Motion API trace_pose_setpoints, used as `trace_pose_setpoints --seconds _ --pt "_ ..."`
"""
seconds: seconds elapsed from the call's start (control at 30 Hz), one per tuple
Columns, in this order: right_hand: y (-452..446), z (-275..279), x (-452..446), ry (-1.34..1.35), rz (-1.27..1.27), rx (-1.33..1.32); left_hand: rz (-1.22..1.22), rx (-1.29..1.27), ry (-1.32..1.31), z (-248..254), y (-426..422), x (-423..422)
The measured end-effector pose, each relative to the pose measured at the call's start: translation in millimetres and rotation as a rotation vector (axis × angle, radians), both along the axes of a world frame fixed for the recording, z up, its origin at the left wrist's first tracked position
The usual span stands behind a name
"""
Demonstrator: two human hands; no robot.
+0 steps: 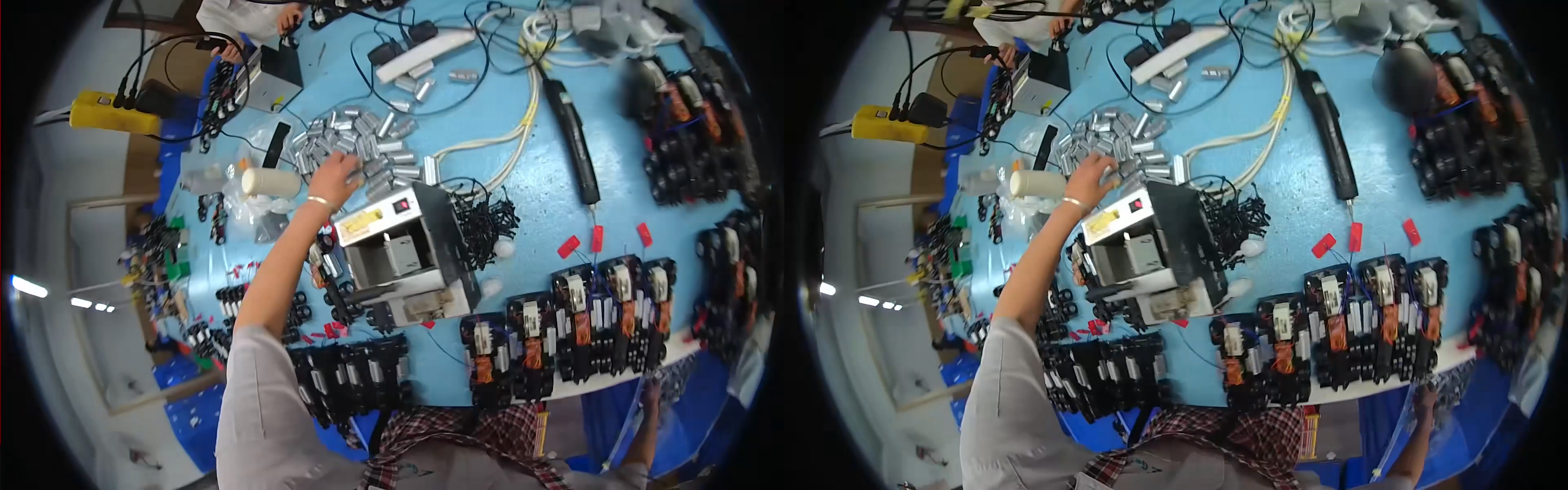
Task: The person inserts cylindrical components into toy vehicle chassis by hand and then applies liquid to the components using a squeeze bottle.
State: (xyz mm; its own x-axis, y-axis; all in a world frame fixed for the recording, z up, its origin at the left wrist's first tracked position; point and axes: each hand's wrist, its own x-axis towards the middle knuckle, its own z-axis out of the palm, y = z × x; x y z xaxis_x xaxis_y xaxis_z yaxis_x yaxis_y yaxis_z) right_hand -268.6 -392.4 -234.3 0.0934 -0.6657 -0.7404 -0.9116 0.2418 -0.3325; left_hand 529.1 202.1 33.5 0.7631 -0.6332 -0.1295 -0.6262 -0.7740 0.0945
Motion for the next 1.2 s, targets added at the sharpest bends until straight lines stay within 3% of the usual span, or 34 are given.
trace_pose_setpoints --seconds 0.07,0.17,0.23,0.47,0.6,0.73,0.8,0.87,0.97,1.0,1.07,1.1,1.13,1.2 --pt "3 -31 2 0.021 -0.108 0.043 0.08 0.158 0.009 -16 -10 -3" --pt "10 -58 1 0.03 -0.207 0.086 -0.054 0.073 -0.172 -22 -10 -9" --pt "16 -67 -1 0.032 -0.267 0.108 -0.013 0.113 -0.153 -24 -3 -9" --pt "9 -30 0 -0.066 -0.495 0.002 0.26 0.215 -0.123 -26 19 -3" --pt "8 18 17 -0.235 -0.689 -0.133 0.565 -0.287 -0.11 36 67 -15" --pt "60 145 125 -0.567 -0.812 -0.293 1.057 -0.623 0.038 94 198 -94" --pt "123 219 197 -0.77 -0.689 -0.26 1.247 -0.819 0.144 73 276 -140" --pt "191 280 265 -1.062 -0.435 -0.12 1.386 -1.017 0.234 56 302 -168" --pt "332 331 384 -1.087 0.158 0.401 1.397 -1.304 0.383 20 298 -181" --pt "384 341 419 -1.009 0.056 0.658 1.299 -1.226 0.421 4 296 -184" --pt "484 334 484 -1.198 0.315 0.949 1.208 -1.168 0.465 -11 294 -193" --pt "522 329 513 -1.17 0.483 1.038 1.226 -1.213 0.532 -1 290 -197" --pt "562 321 533 -1.116 0.479 1.116 1.24 -1.255 0.6 11 286 -199" --pt "636 290 575 -1.009 0.663 0.817 1.252 -1.302 0.682 11 291 -198"
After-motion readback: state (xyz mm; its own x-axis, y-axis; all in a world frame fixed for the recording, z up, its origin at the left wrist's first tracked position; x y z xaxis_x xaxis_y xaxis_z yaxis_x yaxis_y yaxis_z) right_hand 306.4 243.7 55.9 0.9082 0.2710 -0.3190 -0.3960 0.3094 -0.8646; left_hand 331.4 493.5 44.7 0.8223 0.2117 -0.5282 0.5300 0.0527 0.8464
